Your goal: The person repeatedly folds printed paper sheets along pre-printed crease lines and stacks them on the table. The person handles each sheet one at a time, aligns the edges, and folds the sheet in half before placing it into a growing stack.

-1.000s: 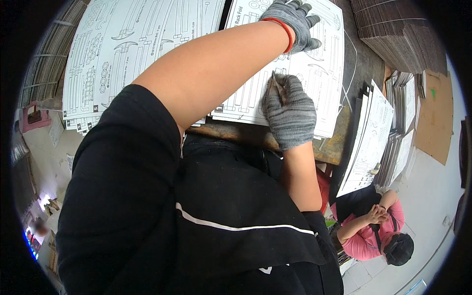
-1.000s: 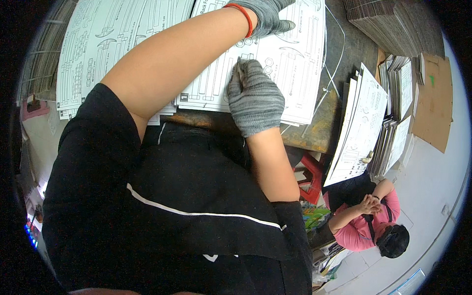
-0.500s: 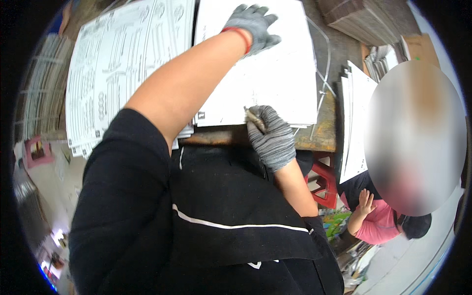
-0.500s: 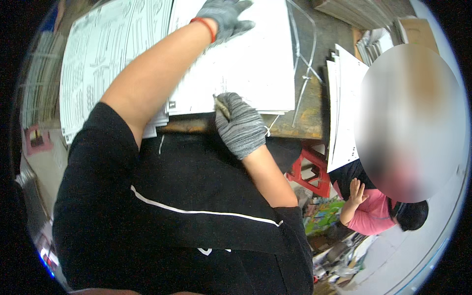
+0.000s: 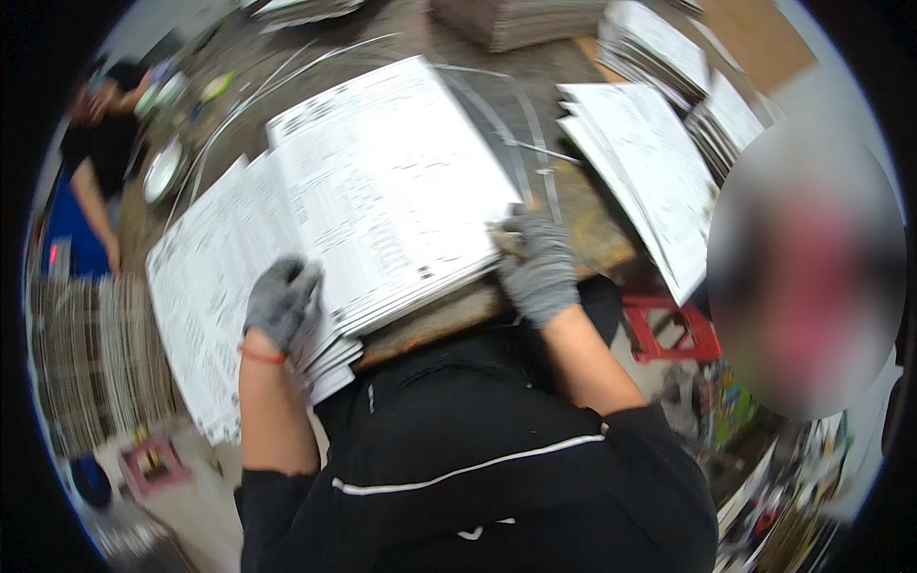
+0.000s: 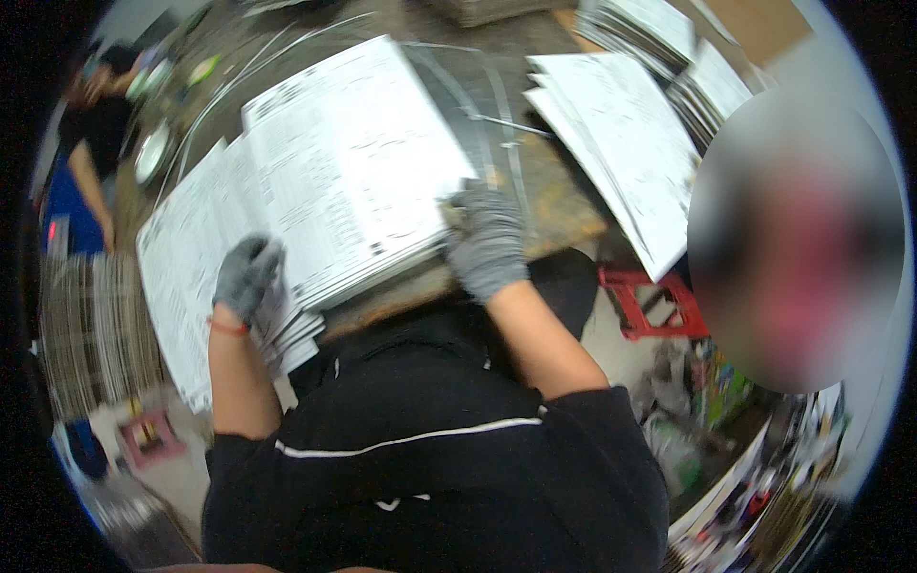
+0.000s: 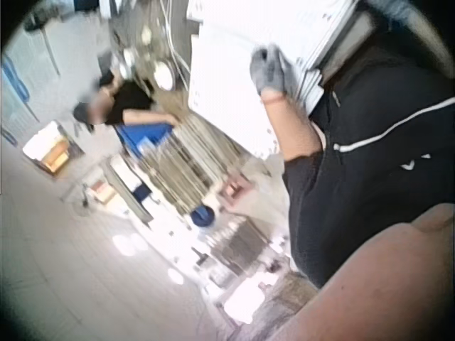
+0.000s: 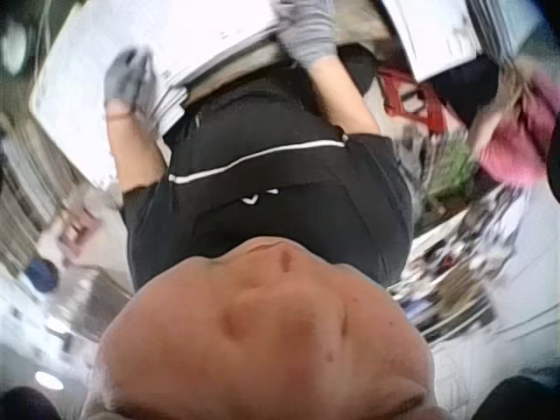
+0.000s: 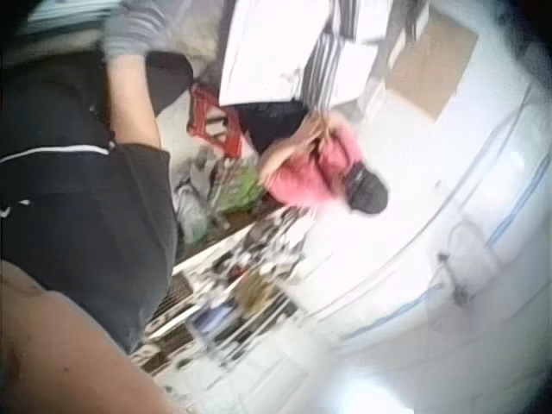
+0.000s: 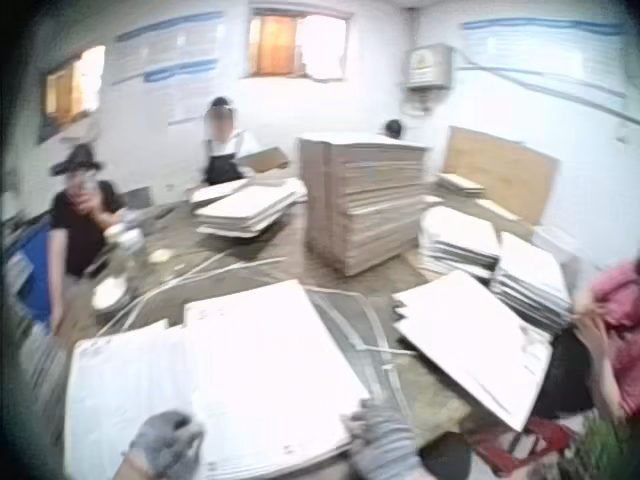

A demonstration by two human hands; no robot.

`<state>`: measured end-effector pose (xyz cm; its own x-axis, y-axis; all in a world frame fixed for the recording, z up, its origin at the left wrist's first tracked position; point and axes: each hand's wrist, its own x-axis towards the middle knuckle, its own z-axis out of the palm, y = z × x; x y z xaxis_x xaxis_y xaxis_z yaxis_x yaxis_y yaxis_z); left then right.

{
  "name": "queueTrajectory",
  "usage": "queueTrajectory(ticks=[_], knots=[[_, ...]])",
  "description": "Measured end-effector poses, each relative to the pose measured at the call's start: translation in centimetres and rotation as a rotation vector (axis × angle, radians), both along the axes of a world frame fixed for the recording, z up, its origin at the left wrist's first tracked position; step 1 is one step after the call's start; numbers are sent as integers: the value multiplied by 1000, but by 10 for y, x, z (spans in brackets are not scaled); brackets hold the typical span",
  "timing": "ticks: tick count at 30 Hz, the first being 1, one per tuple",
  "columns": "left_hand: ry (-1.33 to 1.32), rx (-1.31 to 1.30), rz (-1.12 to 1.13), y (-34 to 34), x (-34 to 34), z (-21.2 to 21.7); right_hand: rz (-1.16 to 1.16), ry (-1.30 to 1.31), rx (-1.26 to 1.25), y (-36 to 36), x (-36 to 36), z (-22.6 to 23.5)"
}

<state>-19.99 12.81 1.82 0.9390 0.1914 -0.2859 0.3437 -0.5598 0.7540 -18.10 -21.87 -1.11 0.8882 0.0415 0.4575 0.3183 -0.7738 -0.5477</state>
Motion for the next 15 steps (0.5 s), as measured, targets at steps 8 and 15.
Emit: queueTrajectory(ticks=[8, 15], knots=[[68, -119, 160, 40, -7, -22, 67, 24, -44, 21, -12, 15], [-210, -655, 13, 39, -39, -2, 136, -25, 3, 30, -17, 29]])
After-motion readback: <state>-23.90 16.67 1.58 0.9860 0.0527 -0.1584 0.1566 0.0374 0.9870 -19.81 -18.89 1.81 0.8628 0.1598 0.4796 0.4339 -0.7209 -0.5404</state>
